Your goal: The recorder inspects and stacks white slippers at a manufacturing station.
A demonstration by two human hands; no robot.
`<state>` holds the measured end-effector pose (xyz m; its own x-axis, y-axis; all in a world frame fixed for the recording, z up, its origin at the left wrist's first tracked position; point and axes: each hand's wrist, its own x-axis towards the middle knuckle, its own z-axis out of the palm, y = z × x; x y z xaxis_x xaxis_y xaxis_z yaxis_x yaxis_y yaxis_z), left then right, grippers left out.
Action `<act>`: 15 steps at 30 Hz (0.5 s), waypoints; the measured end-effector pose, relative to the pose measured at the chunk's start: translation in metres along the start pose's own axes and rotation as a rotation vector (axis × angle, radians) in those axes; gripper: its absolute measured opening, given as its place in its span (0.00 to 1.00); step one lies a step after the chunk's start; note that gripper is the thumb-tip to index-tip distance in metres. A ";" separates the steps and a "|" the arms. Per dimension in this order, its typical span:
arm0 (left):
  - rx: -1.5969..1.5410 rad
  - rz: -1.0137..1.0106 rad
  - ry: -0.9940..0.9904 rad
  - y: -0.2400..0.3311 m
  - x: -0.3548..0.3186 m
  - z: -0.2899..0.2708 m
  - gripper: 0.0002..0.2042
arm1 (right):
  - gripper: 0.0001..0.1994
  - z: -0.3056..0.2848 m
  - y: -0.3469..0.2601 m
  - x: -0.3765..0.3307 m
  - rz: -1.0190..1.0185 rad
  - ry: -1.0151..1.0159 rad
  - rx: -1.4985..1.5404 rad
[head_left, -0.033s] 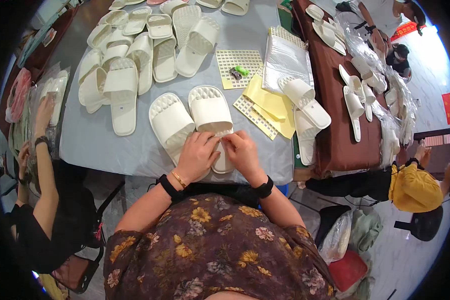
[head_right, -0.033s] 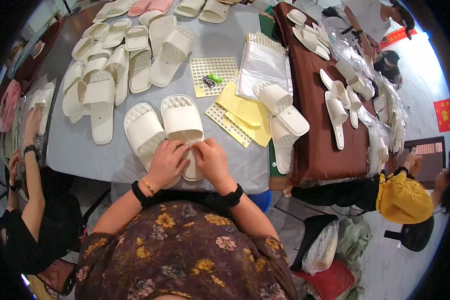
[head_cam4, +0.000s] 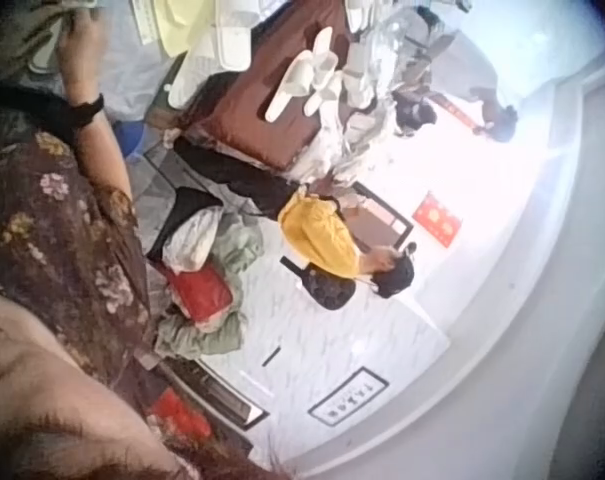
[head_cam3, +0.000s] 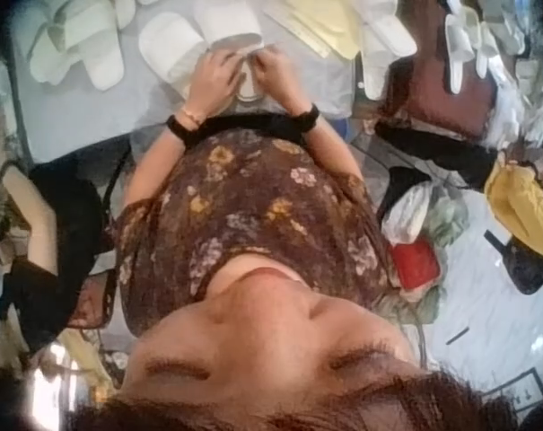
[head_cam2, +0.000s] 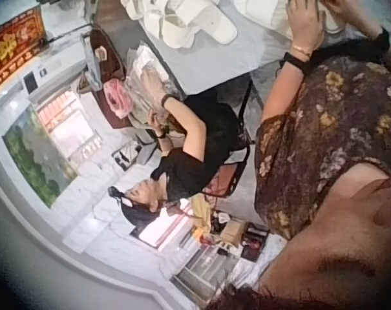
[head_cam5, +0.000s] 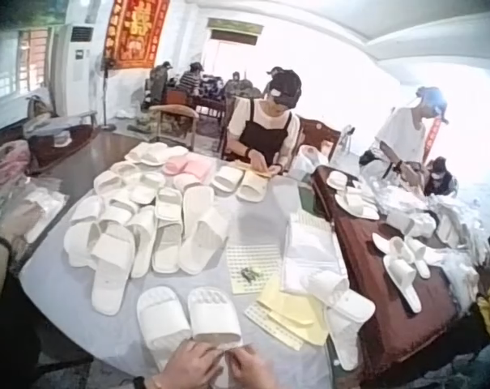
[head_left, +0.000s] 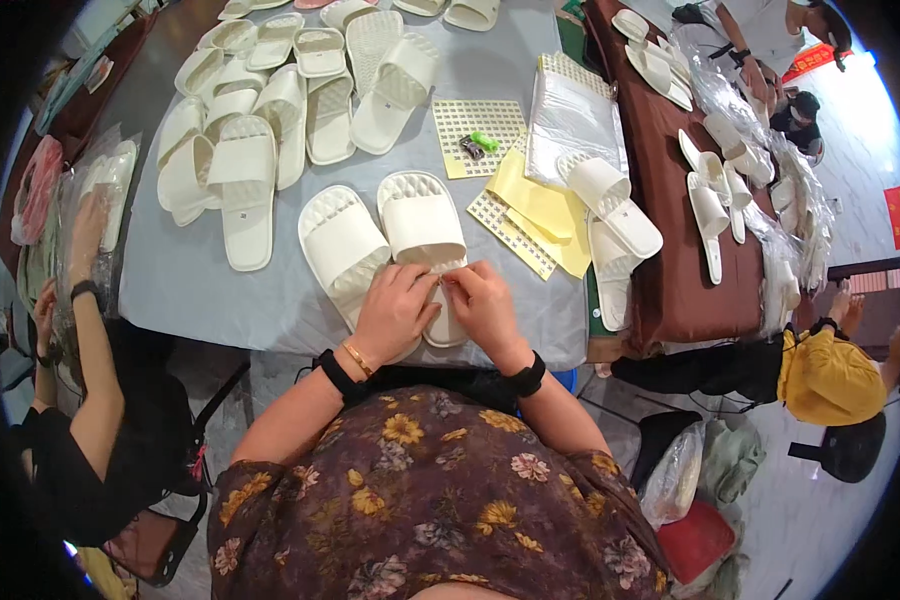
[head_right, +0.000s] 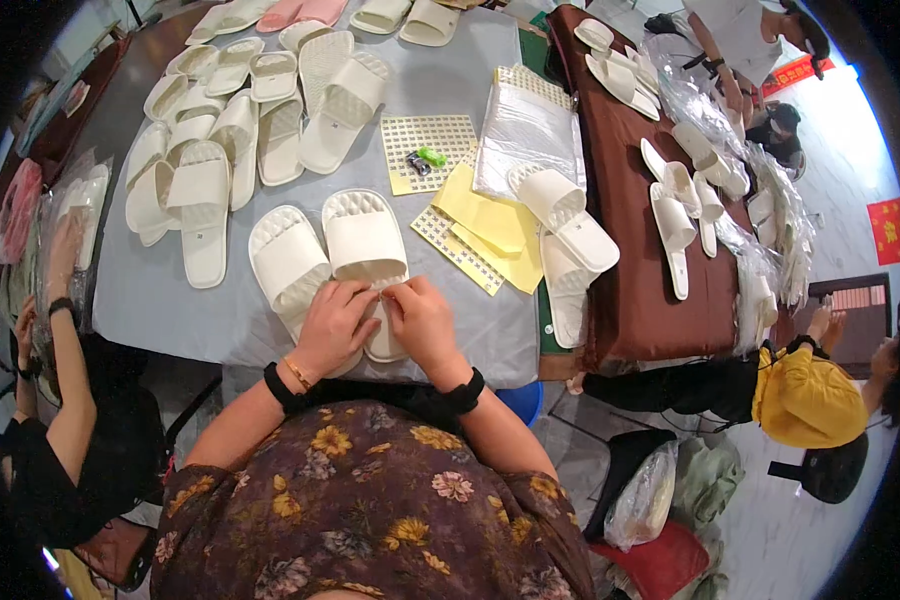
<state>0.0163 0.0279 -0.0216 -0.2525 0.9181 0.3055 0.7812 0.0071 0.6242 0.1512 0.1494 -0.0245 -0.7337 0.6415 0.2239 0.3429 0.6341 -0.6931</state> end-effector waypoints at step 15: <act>0.003 0.021 0.067 -0.002 -0.002 0.003 0.19 | 0.04 0.004 -0.014 0.013 0.099 -0.127 -0.113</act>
<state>0.0168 0.0272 -0.0252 -0.2735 0.8893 0.3665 0.7884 -0.0110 0.6151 0.1346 0.1474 -0.0141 -0.7585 0.6484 0.0654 0.4755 0.6192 -0.6249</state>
